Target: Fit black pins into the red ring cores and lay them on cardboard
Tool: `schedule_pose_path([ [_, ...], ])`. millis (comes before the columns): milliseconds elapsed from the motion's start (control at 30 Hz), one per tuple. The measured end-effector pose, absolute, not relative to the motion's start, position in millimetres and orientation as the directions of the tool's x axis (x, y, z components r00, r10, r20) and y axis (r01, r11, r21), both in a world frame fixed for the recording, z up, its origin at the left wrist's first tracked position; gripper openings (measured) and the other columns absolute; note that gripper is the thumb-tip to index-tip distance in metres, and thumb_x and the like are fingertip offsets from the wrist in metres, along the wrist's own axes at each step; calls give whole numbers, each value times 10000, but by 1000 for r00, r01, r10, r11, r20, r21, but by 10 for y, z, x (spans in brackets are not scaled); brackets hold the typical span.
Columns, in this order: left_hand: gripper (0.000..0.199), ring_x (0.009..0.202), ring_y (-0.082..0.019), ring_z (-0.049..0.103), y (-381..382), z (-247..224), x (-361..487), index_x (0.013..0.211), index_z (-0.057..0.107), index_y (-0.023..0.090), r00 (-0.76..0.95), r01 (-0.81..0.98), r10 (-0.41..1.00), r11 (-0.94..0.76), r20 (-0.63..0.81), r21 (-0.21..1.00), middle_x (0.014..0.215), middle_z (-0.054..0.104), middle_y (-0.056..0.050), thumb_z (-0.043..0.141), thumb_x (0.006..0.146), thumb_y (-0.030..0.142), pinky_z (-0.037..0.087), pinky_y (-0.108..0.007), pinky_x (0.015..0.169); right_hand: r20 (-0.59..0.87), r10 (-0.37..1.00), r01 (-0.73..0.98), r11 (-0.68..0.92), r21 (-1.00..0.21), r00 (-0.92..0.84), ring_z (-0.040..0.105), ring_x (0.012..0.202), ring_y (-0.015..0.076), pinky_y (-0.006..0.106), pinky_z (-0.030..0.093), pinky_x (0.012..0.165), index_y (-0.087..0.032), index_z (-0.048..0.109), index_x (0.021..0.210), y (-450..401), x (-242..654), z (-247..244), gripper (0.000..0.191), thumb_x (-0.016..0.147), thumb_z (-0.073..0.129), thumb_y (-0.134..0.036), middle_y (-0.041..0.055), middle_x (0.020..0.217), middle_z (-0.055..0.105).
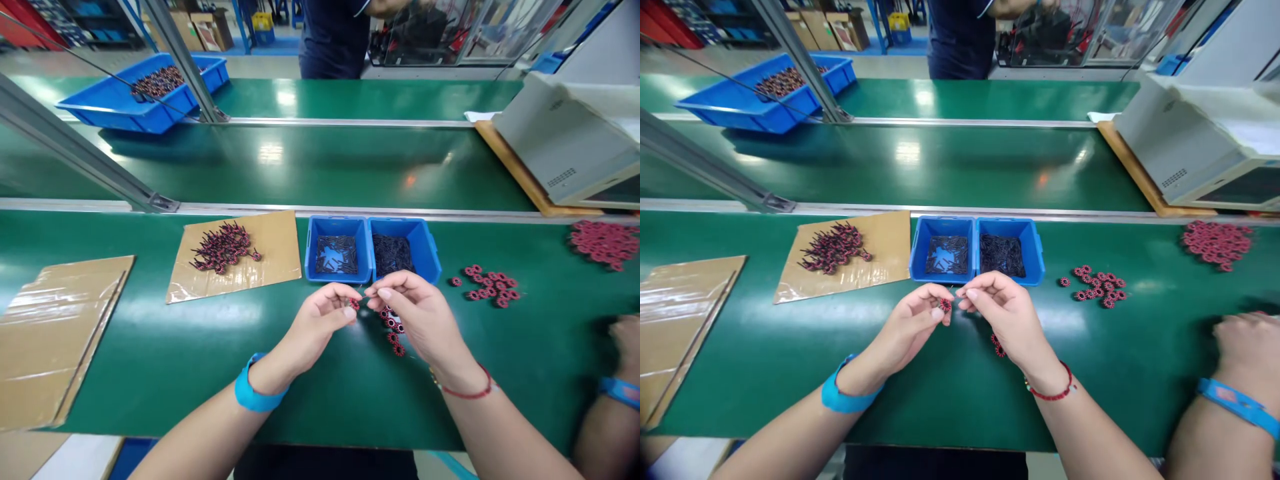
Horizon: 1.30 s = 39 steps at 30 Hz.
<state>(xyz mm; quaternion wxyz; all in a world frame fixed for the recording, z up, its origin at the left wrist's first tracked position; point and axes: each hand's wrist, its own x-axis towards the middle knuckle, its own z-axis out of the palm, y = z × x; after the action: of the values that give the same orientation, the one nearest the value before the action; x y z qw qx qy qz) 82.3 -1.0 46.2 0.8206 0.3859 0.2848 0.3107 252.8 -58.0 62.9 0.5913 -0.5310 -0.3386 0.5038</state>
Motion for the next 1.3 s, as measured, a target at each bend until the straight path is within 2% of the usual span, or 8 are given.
schedule_pose_path([
  [267,222,731,-129,530,-12,480,821,911,723,183,649,-270,725,500,-228,823,795,629,-10,817,746,299,394,-278,731,-69,963,-127,-36,-991,261,723,738,139,274,601,708,-220,722,866,-626,2518,684,88,863,738,-307,28,863,766],
  [767,217,740,-131,530,-32,477,828,910,708,181,654,-263,723,492,-221,830,812,631,-13,813,757,293,391,-278,728,-38,965,-67,-21,-998,260,728,758,132,256,604,720,-226,721,881,-655,2517,699,43,894,702,-261,21,884,763],
  [1067,189,756,-116,536,-27,461,821,929,713,200,667,-281,721,476,-186,833,819,630,1,801,786,286,391,-264,740,-18,967,-86,4,-996,255,731,755,101,204,600,720,-247,729,886,-641,2511,705,24,894,710,-234,-4,885,765],
  [1300,189,762,-109,546,-35,460,809,942,714,211,672,-278,719,468,-179,839,831,632,9,801,793,288,400,-258,738,-16,965,-90,8,-996,260,738,759,106,212,609,719,-240,729,890,-666,2528,723,38,902,701,-217,2,889,769],
])
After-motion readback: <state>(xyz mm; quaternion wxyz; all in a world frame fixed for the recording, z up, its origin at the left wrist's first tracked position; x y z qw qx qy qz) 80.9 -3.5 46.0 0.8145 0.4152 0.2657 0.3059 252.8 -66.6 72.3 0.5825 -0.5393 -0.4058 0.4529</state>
